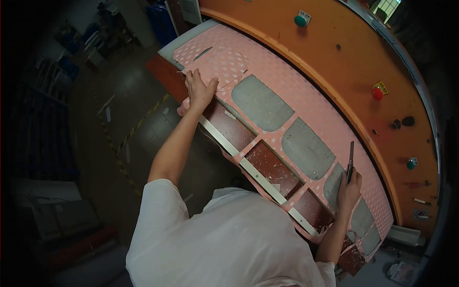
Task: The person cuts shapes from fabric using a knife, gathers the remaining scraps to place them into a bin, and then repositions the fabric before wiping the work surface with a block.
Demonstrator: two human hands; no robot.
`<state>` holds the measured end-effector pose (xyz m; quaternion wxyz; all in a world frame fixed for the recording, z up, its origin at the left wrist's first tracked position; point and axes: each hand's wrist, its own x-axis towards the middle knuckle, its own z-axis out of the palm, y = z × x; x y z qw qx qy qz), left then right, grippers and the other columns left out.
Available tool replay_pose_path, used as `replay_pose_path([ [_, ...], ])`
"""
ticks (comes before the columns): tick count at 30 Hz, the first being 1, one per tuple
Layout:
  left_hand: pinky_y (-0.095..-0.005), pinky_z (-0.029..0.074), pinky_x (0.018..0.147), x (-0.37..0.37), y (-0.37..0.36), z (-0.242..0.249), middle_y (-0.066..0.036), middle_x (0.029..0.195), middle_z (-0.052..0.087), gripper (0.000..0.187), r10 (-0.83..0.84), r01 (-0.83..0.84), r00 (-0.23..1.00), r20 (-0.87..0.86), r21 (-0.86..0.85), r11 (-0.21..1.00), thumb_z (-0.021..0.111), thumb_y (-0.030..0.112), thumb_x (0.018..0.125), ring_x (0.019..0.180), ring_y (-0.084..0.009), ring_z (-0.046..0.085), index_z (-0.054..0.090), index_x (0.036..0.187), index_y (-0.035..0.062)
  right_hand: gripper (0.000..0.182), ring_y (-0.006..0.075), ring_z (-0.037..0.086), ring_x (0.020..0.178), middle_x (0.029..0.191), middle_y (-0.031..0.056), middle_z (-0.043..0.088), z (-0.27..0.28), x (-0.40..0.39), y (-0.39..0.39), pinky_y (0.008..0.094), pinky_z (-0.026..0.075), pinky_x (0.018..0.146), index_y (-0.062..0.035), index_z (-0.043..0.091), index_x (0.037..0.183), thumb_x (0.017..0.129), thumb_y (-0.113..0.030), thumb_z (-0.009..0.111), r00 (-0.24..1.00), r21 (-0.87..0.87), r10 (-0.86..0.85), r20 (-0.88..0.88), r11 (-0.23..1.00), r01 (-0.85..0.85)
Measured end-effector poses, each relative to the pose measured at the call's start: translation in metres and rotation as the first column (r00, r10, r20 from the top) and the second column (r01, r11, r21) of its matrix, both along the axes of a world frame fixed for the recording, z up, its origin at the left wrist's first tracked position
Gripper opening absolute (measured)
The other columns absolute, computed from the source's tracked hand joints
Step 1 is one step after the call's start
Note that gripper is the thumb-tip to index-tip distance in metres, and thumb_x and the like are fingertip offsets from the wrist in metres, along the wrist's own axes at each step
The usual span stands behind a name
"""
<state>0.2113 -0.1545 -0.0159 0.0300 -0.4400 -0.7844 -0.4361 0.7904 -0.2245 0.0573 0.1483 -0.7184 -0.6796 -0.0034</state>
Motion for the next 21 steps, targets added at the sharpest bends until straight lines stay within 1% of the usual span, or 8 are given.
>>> replay_pose_path([
  [4,-0.052,0.041,0.108,-0.032,-0.014,-0.009,-0.032,0.14,0.049,0.092,0.087,-0.055,0.903,0.42,-0.089,0.995,0.078,0.04,0.082,0.129,-0.0442,0.049,0.036,0.147,-0.0097,0.049,0.0391,0.058,0.117,0.13,0.0214,0.055,-0.013,0.016,0.005,0.0442,0.049,0.095,0.0044,0.053,0.137,0.096,-0.022,0.063,0.997,0.001,0.043,-0.067,0.999,-0.043],
  [5,-0.0393,0.054,0.085,-0.031,-0.015,-0.009,-0.019,0.122,0.064,0.082,0.16,-0.157,0.88,0.447,-0.044,0.987,0.079,0.035,0.085,0.106,-0.0273,0.064,0.041,0.143,-0.0086,0.051,0.0403,0.057,0.118,0.132,0.0225,0.054,-0.02,0.021,0.008,0.0453,0.048,0.098,0.006,0.052,0.137,0.097,-0.024,0.063,0.996,0.042,0.052,-0.074,0.998,-0.049],
  [8,-0.038,0.053,0.089,-0.016,-0.029,0.034,-0.017,0.121,0.063,0.077,-0.019,-0.108,0.473,0.881,0.079,0.991,0.079,0.033,0.086,0.108,-0.0268,0.064,0.043,0.142,-0.0064,0.05,0.0379,0.057,0.122,0.135,0.0216,0.054,0.002,-0.006,0.013,0.0441,0.047,0.1,0.0051,0.052,0.136,0.097,-0.025,0.062,0.992,0.061,0.075,-0.103,0.996,-0.069],
  [9,-0.0368,0.052,0.091,-0.03,-0.02,0.017,-0.016,0.118,0.064,0.072,0.039,-0.162,0.483,0.875,0.046,0.986,0.079,0.029,0.087,0.105,-0.0249,0.064,0.044,0.139,-0.007,0.05,0.0369,0.057,0.123,0.135,0.0213,0.054,0.008,-0.017,0.015,0.0437,0.046,0.101,0.0046,0.053,0.136,0.097,-0.024,0.062,0.976,0.029,0.118,-0.185,0.993,-0.115],
  [12,-0.037,0.053,0.093,-0.043,-0.015,0.013,-0.015,0.113,0.066,0.046,-0.223,-0.049,0.348,0.91,0.255,0.966,0.072,0.02,0.093,0.103,-0.0222,0.064,0.054,0.126,-0.0079,0.047,0.0325,0.056,0.127,0.135,0.0198,0.057,0.033,-0.072,0.034,0.0414,0.046,0.102,0.0021,0.053,0.137,0.097,-0.022,0.061,0.908,-0.034,0.205,-0.365,0.972,-0.233],
  [15,-0.0341,0.054,0.092,-0.053,-0.023,0.014,-0.011,0.111,0.066,0.03,-0.248,0.044,0.257,0.934,0.245,0.968,0.066,0.018,0.098,0.102,-0.0212,0.065,0.06,0.119,-0.0026,0.047,0.0313,0.058,0.124,0.135,0.0191,0.058,0.044,-0.156,0.065,0.0419,0.048,0.1,0.0008,0.052,0.138,0.097,-0.021,0.061,0.804,-0.025,0.361,-0.473,0.906,-0.422],
  [18,-0.0344,0.057,0.084,-0.064,-0.027,0.01,-0.012,0.108,0.067,0.034,-0.331,0.141,0.14,0.933,0.312,0.939,0.067,0.015,0.097,0.098,-0.0213,0.066,0.057,0.122,-0.0051,0.05,0.0321,0.06,0.122,0.138,0.0194,0.056,0.024,-0.258,0.116,0.0426,0.05,0.098,-0.0002,0.05,0.14,0.097,-0.022,0.061,0.632,-0.004,0.451,-0.63,0.812,-0.583],
  [21,-0.0333,0.056,0.085,-0.073,-0.031,0.007,-0.012,0.107,0.067,0.043,-0.307,0.191,0.121,0.944,0.281,0.94,0.069,0.015,0.096,0.096,-0.0192,0.065,0.05,0.129,-0.0063,0.059,0.0359,0.056,0.126,0.141,0.0212,0.054,-0.004,-0.367,0.192,0.0451,0.045,0.105,0.0026,0.047,0.141,0.094,-0.029,0.064,0.65,0.083,0.61,-0.452,0.755,-0.651],
])
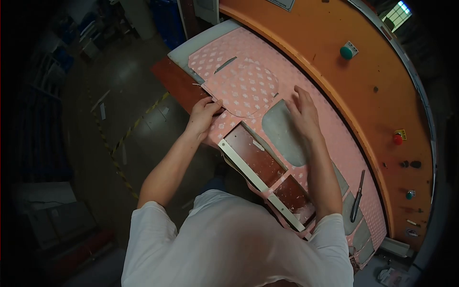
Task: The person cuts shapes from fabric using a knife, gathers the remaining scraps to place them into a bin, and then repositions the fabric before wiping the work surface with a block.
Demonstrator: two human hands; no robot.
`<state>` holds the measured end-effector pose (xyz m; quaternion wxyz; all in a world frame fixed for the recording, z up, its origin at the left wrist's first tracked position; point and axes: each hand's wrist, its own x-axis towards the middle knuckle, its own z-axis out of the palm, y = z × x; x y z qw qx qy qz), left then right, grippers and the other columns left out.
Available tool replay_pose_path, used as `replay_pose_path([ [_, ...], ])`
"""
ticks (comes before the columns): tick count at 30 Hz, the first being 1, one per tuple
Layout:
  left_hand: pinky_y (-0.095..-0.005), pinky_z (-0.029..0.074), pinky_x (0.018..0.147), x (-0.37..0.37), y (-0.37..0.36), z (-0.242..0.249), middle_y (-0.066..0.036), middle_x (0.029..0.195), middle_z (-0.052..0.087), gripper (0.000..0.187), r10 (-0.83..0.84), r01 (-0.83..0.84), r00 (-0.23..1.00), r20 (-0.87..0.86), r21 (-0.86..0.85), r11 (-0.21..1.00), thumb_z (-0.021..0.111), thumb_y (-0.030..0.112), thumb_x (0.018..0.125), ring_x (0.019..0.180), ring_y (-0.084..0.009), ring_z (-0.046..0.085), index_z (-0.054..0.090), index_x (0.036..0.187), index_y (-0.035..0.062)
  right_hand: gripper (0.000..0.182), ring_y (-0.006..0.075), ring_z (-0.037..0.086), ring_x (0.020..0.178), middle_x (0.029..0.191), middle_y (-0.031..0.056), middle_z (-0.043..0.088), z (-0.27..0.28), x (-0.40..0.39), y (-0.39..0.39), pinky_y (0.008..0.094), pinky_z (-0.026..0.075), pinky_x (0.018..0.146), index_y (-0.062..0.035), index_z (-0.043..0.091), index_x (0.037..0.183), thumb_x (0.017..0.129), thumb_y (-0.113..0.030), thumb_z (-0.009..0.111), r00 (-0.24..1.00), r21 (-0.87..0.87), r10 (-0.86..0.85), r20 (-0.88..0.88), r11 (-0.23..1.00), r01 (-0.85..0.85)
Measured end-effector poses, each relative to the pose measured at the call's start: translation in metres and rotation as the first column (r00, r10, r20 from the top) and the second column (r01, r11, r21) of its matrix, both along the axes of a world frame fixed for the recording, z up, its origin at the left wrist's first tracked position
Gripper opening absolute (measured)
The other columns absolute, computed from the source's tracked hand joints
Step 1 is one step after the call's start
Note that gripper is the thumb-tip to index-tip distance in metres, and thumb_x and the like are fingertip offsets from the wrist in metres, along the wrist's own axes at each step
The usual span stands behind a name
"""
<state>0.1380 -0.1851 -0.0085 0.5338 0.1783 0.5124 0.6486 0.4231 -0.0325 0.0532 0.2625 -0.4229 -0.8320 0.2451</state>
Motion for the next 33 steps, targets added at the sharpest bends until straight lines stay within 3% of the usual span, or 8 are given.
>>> replay_pose_path([
  [3,-0.0337,0.057,0.083,-0.004,0.0,0.005,-0.012,0.106,0.066,0.052,-0.014,0.016,0.999,0.039,-0.052,0.999,0.07,0.015,0.095,0.095,-0.0189,0.065,0.044,0.134,-0.0071,0.073,0.0381,0.053,0.127,0.141,0.0228,0.052,-0.032,-0.088,0.065,0.048,0.038,0.11,0.0039,0.048,0.14,0.087,-0.043,0.068,0.992,0.149,-0.067,0.111,0.988,0.05],
  [9,-0.0323,0.055,0.081,-0.006,0.0,0.004,-0.011,0.11,0.065,0.046,-0.043,0.044,0.998,0.041,-0.043,0.998,0.071,0.012,0.093,0.095,-0.0162,0.065,0.047,0.13,-0.003,0.077,0.0369,0.055,0.126,0.138,0.0229,0.054,0.008,-0.16,0.052,0.0454,0.04,0.109,0.002,0.055,0.135,0.081,-0.049,0.073,0.898,-0.082,-0.085,0.431,0.988,0.133],
  [15,-0.031,0.052,0.089,-0.002,0.001,-0.004,-0.01,0.116,0.066,0.032,0.137,-0.146,0.988,0.076,0.134,0.98,0.067,0.002,0.093,0.1,-0.0174,0.065,0.053,0.122,-0.0018,0.082,0.0349,0.063,0.115,0.126,0.0244,0.063,0.007,-0.15,0.052,0.0411,0.05,0.098,0.0062,0.06,0.127,0.072,-0.051,0.082,0.931,-0.252,-0.034,0.363,0.958,0.133],
  [18,-0.0313,0.052,0.09,-0.009,0.001,0.001,-0.011,0.115,0.066,0.032,0.157,-0.157,0.988,0.011,0.134,0.978,0.065,0.0,0.094,0.101,-0.017,0.065,0.053,0.122,-0.0021,0.087,0.0344,0.063,0.116,0.13,0.0265,0.061,0.011,-0.133,0.045,0.04,0.049,0.099,0.0096,0.056,0.131,0.073,-0.049,0.082,0.966,-0.476,-0.009,0.259,0.869,0.136],
  [21,-0.0311,0.052,0.09,-0.016,0.004,0.01,-0.011,0.115,0.067,0.033,0.118,-0.093,0.984,-0.136,0.177,0.98,0.066,0.0,0.093,0.102,-0.0161,0.064,0.053,0.123,-0.0028,0.093,0.0372,0.06,0.124,0.136,0.0305,0.057,-0.003,-0.118,0.03,0.0401,0.047,0.104,0.0132,0.05,0.136,0.073,-0.049,0.08,0.976,-0.343,-0.076,0.204,0.928,0.144],
  [28,-0.029,0.05,0.091,-0.023,0.046,0.068,-0.01,0.112,0.067,0.035,0.144,0.159,0.701,-0.699,0.35,0.923,0.07,0.004,0.09,0.101,-0.0161,0.064,0.055,0.12,-0.0052,0.062,0.0264,0.064,0.113,0.126,0.0208,0.062,0.043,-0.083,-0.021,0.0349,0.052,0.097,0.0097,0.048,0.134,0.086,-0.016,0.076,0.786,-0.464,-0.305,-0.538,0.885,0.026],
  [31,-0.0299,0.05,0.094,-0.02,0.073,0.082,-0.013,0.119,0.064,0.051,0.2,0.203,0.772,-0.603,0.533,0.822,0.071,0.0,0.088,0.107,-0.019,0.063,0.047,0.133,-0.0031,0.051,0.0195,0.065,0.109,0.12,0.0151,0.065,0.052,-0.072,-0.033,0.0302,0.054,0.092,0.0057,0.049,0.132,0.09,-0.007,0.073,0.559,-0.298,-0.246,-0.792,0.955,-0.003],
  [33,-0.0306,0.05,0.097,-0.015,0.085,0.084,-0.015,0.127,0.06,0.07,0.184,0.212,0.83,-0.526,0.604,0.768,0.073,-0.005,0.086,0.112,-0.02,0.061,0.036,0.144,0.0004,0.05,0.0179,0.065,0.108,0.118,0.0132,0.066,0.035,-0.061,-0.034,0.0298,0.054,0.092,0.0046,0.049,0.13,0.089,-0.008,0.074,0.626,-0.319,-0.277,-0.729,0.947,0.047],
])
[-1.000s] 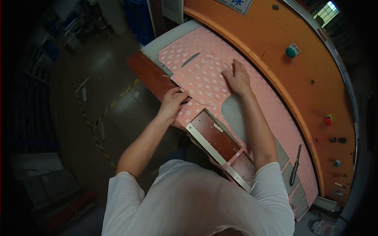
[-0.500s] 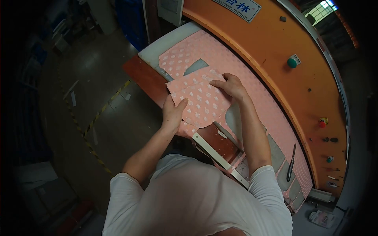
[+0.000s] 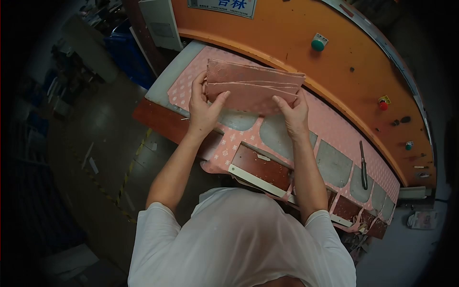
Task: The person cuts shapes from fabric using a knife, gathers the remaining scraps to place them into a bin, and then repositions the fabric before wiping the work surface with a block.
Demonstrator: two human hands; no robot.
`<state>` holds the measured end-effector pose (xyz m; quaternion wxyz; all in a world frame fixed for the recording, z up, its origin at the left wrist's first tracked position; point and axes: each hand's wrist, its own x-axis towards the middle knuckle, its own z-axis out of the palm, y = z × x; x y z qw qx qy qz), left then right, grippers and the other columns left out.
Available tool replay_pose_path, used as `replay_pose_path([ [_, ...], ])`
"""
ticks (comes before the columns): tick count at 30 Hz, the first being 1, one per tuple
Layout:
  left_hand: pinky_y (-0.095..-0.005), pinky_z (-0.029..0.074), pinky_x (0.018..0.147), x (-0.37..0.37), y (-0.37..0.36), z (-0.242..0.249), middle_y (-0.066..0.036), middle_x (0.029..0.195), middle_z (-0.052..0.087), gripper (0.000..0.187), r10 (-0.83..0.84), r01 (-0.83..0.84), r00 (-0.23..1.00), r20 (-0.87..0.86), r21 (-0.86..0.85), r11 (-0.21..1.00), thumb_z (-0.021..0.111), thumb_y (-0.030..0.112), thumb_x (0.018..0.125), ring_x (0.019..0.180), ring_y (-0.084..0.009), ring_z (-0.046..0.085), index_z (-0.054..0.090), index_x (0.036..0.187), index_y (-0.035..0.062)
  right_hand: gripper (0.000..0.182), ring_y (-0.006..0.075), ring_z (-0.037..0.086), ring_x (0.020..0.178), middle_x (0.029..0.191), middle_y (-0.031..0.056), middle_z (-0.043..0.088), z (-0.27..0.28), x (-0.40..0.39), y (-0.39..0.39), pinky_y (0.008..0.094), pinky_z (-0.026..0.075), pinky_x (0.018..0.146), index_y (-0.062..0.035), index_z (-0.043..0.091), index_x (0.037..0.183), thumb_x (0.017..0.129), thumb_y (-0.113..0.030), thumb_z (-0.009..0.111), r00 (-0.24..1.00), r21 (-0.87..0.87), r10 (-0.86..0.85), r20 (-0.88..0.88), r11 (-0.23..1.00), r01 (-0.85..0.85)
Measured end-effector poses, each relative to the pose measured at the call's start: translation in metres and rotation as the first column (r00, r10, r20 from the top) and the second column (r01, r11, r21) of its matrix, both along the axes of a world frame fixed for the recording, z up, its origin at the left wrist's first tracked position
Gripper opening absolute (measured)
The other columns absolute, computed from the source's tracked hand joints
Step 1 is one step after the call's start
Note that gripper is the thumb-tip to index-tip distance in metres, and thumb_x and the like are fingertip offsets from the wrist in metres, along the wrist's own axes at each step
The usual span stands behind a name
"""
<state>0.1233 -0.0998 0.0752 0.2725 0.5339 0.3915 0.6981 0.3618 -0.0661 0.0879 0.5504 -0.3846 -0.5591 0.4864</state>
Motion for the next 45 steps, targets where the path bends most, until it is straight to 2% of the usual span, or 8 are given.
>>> replay_pose_path([
  [7,-0.0321,0.05,0.101,-0.014,-0.011,-0.03,-0.015,0.125,0.061,0.078,-0.195,0.254,0.96,0.2,-0.338,0.906,0.075,-0.006,0.083,0.116,-0.0201,0.061,0.033,0.148,0.001,0.038,0.0132,0.063,0.101,0.111,0.0089,0.068,-0.051,0.008,-0.012,0.027,0.051,0.089,0.0028,0.058,0.12,0.088,-0.008,0.075,0.996,-0.095,0.007,0.091,0.996,0.002],
  [16,-0.0319,0.05,0.095,0.021,0.023,0.002,-0.016,0.119,0.063,0.051,0.284,-0.285,0.957,0.05,0.015,0.958,0.077,0.004,0.086,0.109,-0.0228,0.063,0.048,0.128,-0.0045,0.033,0.0178,0.067,0.099,0.108,0.013,0.07,-0.002,-0.037,-0.014,0.0307,0.053,0.086,0.0036,0.057,0.119,0.093,-0.012,0.07,0.932,0.281,-0.353,0.079,0.905,0.319],
  [17,-0.0345,0.05,0.096,0.028,0.012,0.012,-0.02,0.12,0.062,0.051,0.315,-0.327,0.942,-0.118,-0.103,0.939,0.076,0.008,0.088,0.111,-0.0252,0.063,0.048,0.129,-0.0048,0.033,0.019,0.067,0.099,0.107,0.0139,0.07,-0.008,-0.041,-0.011,0.0313,0.053,0.086,0.0037,0.057,0.119,0.093,-0.012,0.07,0.919,0.305,-0.384,0.09,0.889,0.342],
  [20,-0.038,0.051,0.096,0.05,0.012,-0.013,-0.021,0.125,0.061,0.055,0.283,-0.304,0.925,-0.255,-0.046,0.951,0.072,0.007,0.09,0.113,-0.0278,0.063,0.043,0.136,-0.0034,0.034,0.0219,0.068,0.099,0.107,0.0154,0.071,-0.028,-0.048,-0.007,0.0335,0.053,0.086,0.0039,0.057,0.12,0.093,-0.013,0.07,0.899,0.213,-0.427,0.099,0.891,0.4],
  [27,-0.035,0.047,0.103,0.031,0.025,-0.064,-0.015,0.128,0.059,0.062,0.142,-0.13,0.977,0.157,-0.086,0.988,0.075,-0.001,0.085,0.114,-0.0239,0.061,0.042,0.138,-0.0018,0.043,0.0196,0.067,0.101,0.112,0.0129,0.069,-0.057,-0.035,0.007,0.0321,0.053,0.091,0.002,0.055,0.125,0.09,-0.014,0.074,0.922,0.105,-0.388,0.013,0.917,0.384],
  [36,-0.0328,0.05,0.085,0.003,0.053,-0.065,-0.012,0.103,0.069,0.038,0.081,-0.086,0.996,-0.03,-0.273,0.958,0.08,0.015,0.084,0.095,-0.0206,0.064,0.06,0.115,0.0016,0.041,0.0172,0.066,0.098,0.11,0.009,0.07,-0.066,-0.031,0.012,0.0302,0.053,0.089,0.0015,0.058,0.124,0.091,-0.016,0.074,0.955,0.023,-0.292,-0.046,0.956,0.293],
  [39,-0.0338,0.05,0.088,0.014,0.044,-0.064,-0.013,0.105,0.069,0.041,0.269,-0.309,0.939,-0.215,-0.181,0.934,0.079,0.014,0.084,0.097,-0.0233,0.065,0.059,0.118,0.0009,0.04,0.018,0.067,0.097,0.108,0.0106,0.07,-0.057,-0.036,0.013,0.0311,0.053,0.086,0.003,0.059,0.121,0.092,-0.02,0.074,0.949,0.047,-0.306,-0.083,0.95,0.31],
  [45,-0.0354,0.05,0.093,-0.004,0.041,-0.07,-0.015,0.113,0.067,0.052,0.107,-0.142,0.977,-0.184,-0.193,0.971,0.08,0.016,0.082,0.106,-0.0255,0.065,0.055,0.125,0.0002,0.039,0.0197,0.068,0.092,0.103,0.0134,0.071,-0.088,-0.017,0.01,0.0332,0.054,0.083,0.0013,0.059,0.119,0.091,-0.022,0.073,0.921,0.074,-0.333,0.202,0.943,0.325],
])
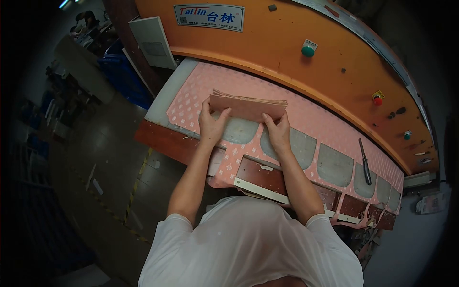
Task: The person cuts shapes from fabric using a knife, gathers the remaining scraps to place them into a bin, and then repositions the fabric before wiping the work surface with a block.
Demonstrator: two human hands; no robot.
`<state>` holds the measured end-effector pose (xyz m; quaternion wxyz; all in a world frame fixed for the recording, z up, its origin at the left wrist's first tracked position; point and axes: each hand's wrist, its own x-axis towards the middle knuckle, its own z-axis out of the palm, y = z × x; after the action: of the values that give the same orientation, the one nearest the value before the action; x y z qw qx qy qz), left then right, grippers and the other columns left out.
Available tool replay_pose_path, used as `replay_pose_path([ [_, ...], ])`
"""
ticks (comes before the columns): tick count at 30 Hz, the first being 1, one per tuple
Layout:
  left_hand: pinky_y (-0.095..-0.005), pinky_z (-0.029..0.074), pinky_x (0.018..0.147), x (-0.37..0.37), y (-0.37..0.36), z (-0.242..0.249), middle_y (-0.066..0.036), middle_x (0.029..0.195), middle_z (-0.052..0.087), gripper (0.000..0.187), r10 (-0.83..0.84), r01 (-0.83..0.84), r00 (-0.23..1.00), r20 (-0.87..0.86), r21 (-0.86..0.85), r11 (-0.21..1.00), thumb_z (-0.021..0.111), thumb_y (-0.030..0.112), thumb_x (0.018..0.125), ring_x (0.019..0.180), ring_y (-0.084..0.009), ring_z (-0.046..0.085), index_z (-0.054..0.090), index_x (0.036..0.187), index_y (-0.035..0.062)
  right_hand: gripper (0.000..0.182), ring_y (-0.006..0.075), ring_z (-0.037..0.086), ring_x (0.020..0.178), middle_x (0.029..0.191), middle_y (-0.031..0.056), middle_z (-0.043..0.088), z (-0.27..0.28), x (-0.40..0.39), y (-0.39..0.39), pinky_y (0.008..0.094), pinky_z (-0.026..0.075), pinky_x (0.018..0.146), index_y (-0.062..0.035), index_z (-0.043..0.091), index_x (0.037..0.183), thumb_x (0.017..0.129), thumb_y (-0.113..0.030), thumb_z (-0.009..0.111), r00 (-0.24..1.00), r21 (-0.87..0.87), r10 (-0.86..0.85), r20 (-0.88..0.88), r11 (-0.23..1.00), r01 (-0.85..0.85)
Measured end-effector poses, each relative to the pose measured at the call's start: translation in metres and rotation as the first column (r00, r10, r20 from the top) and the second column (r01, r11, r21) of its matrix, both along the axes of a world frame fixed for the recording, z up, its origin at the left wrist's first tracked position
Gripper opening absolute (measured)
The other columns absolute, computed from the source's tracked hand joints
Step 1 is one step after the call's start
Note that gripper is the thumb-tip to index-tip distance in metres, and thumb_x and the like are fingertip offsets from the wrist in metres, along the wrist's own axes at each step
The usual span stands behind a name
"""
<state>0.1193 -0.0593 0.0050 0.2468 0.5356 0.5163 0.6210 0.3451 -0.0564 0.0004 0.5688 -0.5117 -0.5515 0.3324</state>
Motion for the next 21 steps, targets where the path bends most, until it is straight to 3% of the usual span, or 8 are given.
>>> replay_pose_path([
  [1,-0.0356,0.049,0.093,-0.007,0.001,0.002,-0.015,0.112,0.067,0.052,-0.014,0.015,0.998,-0.06,0.017,1.0,0.082,0.018,0.081,0.104,-0.0246,0.064,0.056,0.123,-0.0004,0.038,0.0197,0.068,0.091,0.102,0.0132,0.071,0.004,0.001,-0.001,0.0332,0.054,0.082,0.0015,0.059,0.118,0.091,-0.021,0.073,0.999,0.002,0.001,0.048,1.0,-0.001],
  [4,-0.0343,0.051,0.089,-0.013,0.017,-0.002,-0.014,0.107,0.068,0.049,-0.125,0.125,0.992,0.021,0.025,0.992,0.082,0.018,0.081,0.096,-0.0232,0.065,0.056,0.118,-0.0007,0.037,0.0197,0.068,0.091,0.101,0.0133,0.071,0.015,0.002,-0.004,0.033,0.054,0.081,0.0025,0.058,0.115,0.09,-0.02,0.074,0.994,-0.019,0.012,0.107,1.0,-0.01],
  [7,-0.0331,0.052,0.084,-0.007,0.015,0.006,-0.012,0.103,0.068,0.044,-0.032,0.04,0.997,0.064,-0.132,0.99,0.081,0.018,0.083,0.09,-0.0218,0.064,0.056,0.113,-0.0006,0.037,0.019,0.068,0.091,0.102,0.014,0.071,0.024,-0.001,-0.002,0.0321,0.053,0.081,0.0039,0.057,0.113,0.091,-0.021,0.074,0.998,-0.067,0.012,0.067,0.998,-0.008],
  [9,-0.033,0.053,0.082,0.007,0.006,0.019,-0.013,0.103,0.068,0.043,0.081,-0.084,0.996,-0.039,-0.065,0.994,0.08,0.018,0.084,0.09,-0.022,0.065,0.055,0.112,-0.0011,0.037,0.0182,0.067,0.091,0.102,0.0142,0.071,0.03,-0.001,-0.008,0.0313,0.053,0.081,0.0048,0.056,0.112,0.091,-0.021,0.074,0.992,-0.123,-0.017,0.123,0.992,0.033],
  [10,-0.033,0.053,0.08,0.015,-0.001,0.025,-0.014,0.102,0.068,0.042,0.141,-0.144,0.986,-0.09,-0.032,0.989,0.08,0.018,0.085,0.09,-0.0221,0.065,0.055,0.112,-0.0013,0.037,0.0181,0.067,0.091,0.102,0.0143,0.071,0.029,-0.006,-0.01,0.0316,0.053,0.082,0.0047,0.056,0.112,0.092,-0.021,0.074,0.999,-0.049,-0.033,0.026,0.998,0.034],
  [12,-0.0352,0.053,0.081,0.028,-0.011,0.03,-0.016,0.103,0.068,0.042,0.113,-0.114,0.993,0.028,0.019,0.993,0.079,0.017,0.086,0.093,-0.0253,0.067,0.054,0.114,-0.0022,0.037,0.0178,0.066,0.092,0.103,0.0145,0.07,0.024,-0.019,-0.013,0.0321,0.053,0.082,0.0046,0.056,0.112,0.093,-0.021,0.073,0.984,0.098,-0.042,-0.172,0.993,0.059],
  [15,-0.0382,0.053,0.084,0.028,-0.011,0.019,-0.019,0.105,0.069,0.044,0.103,-0.103,0.995,0.008,0.007,0.995,0.077,0.016,0.087,0.097,-0.0302,0.069,0.052,0.117,-0.0033,0.037,0.0197,0.066,0.095,0.105,0.0158,0.07,0.006,-0.017,-0.013,0.034,0.053,0.083,0.0045,0.055,0.115,0.093,-0.02,0.072,0.994,0.039,-0.106,-0.037,0.993,0.108],
  [21,-0.0404,0.053,0.086,0.012,-0.008,0.006,-0.02,0.107,0.07,0.043,0.026,-0.028,0.998,-0.064,-0.028,0.999,0.076,0.015,0.088,0.101,-0.033,0.069,0.054,0.119,-0.0043,0.041,0.0248,0.067,0.097,0.11,0.0183,0.068,0.012,-0.015,-0.012,0.0357,0.052,0.086,0.0044,0.052,0.118,0.093,-0.021,0.072,0.997,-0.021,-0.071,-0.026,0.997,0.07],
])
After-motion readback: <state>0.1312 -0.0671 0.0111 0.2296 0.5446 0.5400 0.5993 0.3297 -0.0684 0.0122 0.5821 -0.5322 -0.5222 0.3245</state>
